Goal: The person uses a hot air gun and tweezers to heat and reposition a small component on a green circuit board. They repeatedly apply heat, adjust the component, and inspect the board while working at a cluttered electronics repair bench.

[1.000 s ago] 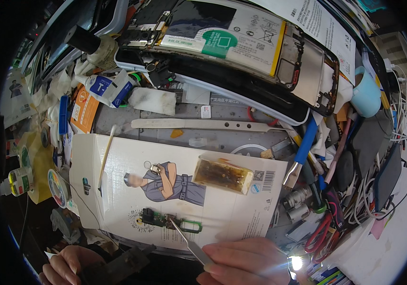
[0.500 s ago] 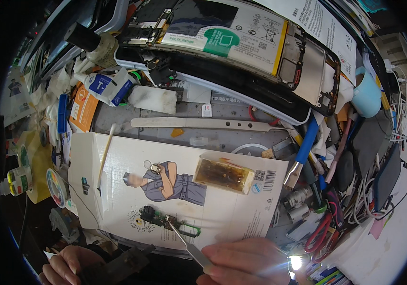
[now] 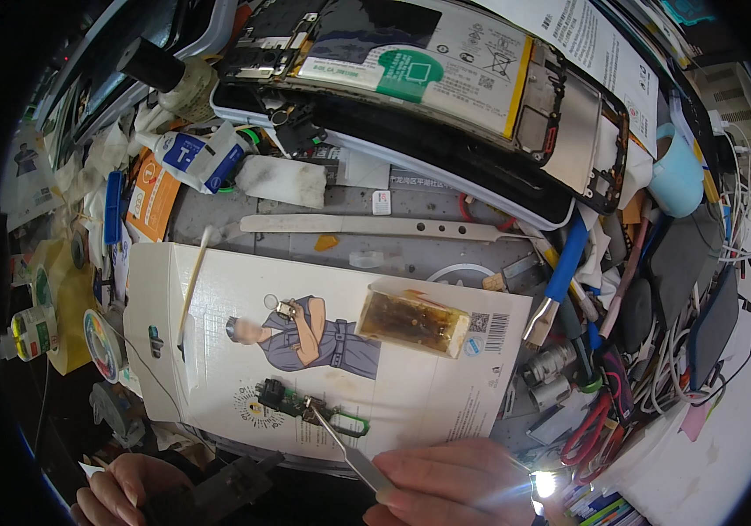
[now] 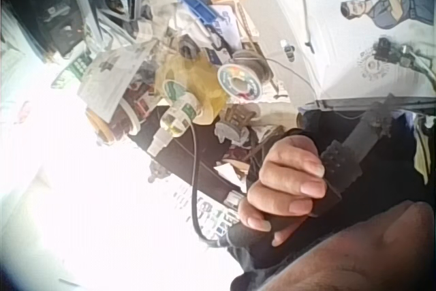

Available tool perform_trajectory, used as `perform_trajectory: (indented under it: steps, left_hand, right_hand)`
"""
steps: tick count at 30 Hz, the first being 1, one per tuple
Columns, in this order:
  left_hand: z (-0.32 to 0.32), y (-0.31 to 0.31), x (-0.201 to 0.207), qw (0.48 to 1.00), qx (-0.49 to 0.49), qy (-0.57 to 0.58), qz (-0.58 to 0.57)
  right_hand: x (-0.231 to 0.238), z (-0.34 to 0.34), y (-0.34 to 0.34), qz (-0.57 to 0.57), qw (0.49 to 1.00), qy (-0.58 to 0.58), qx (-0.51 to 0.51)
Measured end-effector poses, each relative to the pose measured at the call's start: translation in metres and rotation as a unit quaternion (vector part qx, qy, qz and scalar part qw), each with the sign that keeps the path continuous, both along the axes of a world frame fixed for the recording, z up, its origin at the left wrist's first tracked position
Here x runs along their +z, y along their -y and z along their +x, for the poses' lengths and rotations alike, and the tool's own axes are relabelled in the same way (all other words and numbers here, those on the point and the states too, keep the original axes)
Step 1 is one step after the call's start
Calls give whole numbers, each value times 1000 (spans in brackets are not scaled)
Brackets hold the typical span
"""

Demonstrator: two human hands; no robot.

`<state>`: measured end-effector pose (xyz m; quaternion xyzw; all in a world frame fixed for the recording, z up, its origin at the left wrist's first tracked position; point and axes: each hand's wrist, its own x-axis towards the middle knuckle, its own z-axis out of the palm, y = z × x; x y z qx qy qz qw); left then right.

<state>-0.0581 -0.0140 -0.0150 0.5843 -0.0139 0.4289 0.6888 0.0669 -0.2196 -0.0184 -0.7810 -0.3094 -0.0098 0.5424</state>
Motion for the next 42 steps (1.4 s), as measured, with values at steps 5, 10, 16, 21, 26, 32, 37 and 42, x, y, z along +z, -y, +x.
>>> perform_trajectory:
  steps: [5, 10, 16, 21, 26, 32, 37, 42]
  left_hand:
    - [1, 0, -1, 1000, 3, 4, 1]
    - [1, 0, -1, 1000, -2, 5, 7]
    - [-5, -4, 2, 999, -26, -19, 21]
    - [-3, -2, 3, 999, -17, -26, 20]
    - [-5, -3, 4, 999, -29, -14, 2]
    - [-10, -2, 5, 999, -29, -13, -7]
    - [-19, -44, -13, 997, 71, -4, 38]
    - [-39, -60, -16, 994, -5, -93, -53]
  right_hand:
    - [0, 0, 0, 9, 1000, 0, -1]
    - [2, 1, 2, -15, 1000, -3, 7]
    - [2, 0, 1, -12, 1000, -6, 4]
    - [2, -1, 1, -9, 1000, -12, 3]
    - [2, -1, 2, -5, 1000, -14, 3]
    - [6, -2, 2, -22, 1000, -19, 0]
    - [3, -1, -1, 0, 1000, -2, -5]
    - [2, -6, 4, 14, 998, 54, -18]
